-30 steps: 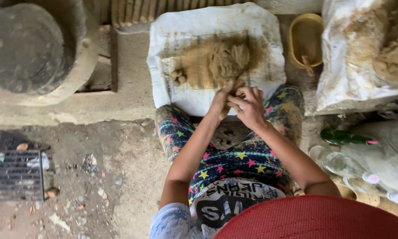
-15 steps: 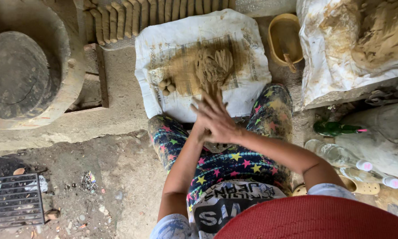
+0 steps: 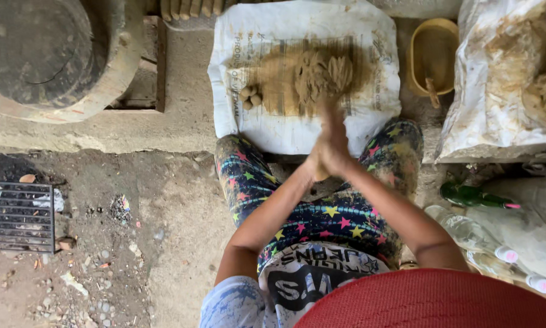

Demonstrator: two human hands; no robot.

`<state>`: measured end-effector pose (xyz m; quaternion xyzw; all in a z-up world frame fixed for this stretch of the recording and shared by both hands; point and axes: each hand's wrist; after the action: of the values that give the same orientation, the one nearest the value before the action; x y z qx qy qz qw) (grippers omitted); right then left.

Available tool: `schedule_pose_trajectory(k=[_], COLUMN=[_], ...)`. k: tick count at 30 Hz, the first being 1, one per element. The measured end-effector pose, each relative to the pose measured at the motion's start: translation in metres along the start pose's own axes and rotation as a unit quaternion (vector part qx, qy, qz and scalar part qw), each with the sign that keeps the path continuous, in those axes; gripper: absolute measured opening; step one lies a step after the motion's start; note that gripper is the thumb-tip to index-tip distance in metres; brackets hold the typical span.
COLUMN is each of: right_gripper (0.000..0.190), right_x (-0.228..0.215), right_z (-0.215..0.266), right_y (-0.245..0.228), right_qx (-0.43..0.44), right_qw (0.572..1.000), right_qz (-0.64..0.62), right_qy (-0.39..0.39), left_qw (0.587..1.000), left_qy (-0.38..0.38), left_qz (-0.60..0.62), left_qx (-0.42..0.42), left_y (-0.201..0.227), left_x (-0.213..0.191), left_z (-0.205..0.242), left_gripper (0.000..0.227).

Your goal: The person prepares clay by pulling small portions from a larger lump, rolling them between their palms into small balls, and placing them on a white plastic sheet.

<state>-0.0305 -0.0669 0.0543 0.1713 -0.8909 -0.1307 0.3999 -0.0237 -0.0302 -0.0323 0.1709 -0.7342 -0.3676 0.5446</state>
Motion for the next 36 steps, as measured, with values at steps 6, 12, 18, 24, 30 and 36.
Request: schedule_pose_trajectory(k=[6,12,18,24,30,36], right_gripper=[0.104,0.111,0.114,0.097,0.083,0.095], right_x=[0.039,0.044,0.035,0.005,0.005,0.037], right_z=[0.003,-0.003,-0.004,-0.035,-0.044,-0.031], right_y=[-0.034,-0.033,-0.02,-0.068,-0.137,-0.163], right_qx=[0.357,0.388,0.326,0.316,0.192,0.258], right_qw=[0.352,0.299,0.347,0.26,0.177,0.273], right_qz=[0.864,0.872,0.879,0.908,0.954,0.891], right_qy=[0.032,0.014,-0.029,0.091,0.147,0.254], left_qw=[1.0,0.997,1.0,0.993,0.983,0.721], left_qy=[0.001,0.006,-0.013,0.055,0.125,0.316], left_qz=[-0.001,-0.063,-0.003,0.097,0.104,-0.617], left_qx=[-0.025,0.048,0.001,-0.042,-0.09,-0.005], left_y=[0.003,0.002,-0.015,0.008,0.041,0.093], left_x=[-0.008,-0.027,-0.024,-0.004,-0.028,-0.126], left_z=[0.005,0.006,0.009,0.014,0.012,0.001], left_gripper=[0.099,0.104,0.108,0.106,0.06,0.042])
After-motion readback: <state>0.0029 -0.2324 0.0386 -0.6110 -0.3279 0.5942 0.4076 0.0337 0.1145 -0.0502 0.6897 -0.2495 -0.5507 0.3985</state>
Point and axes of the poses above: each hand's wrist, its own z-axis away from the middle knuckle, its own x-axis out of the palm, y = z × x, and after that the axes turned 9 degrees about x, right-handed
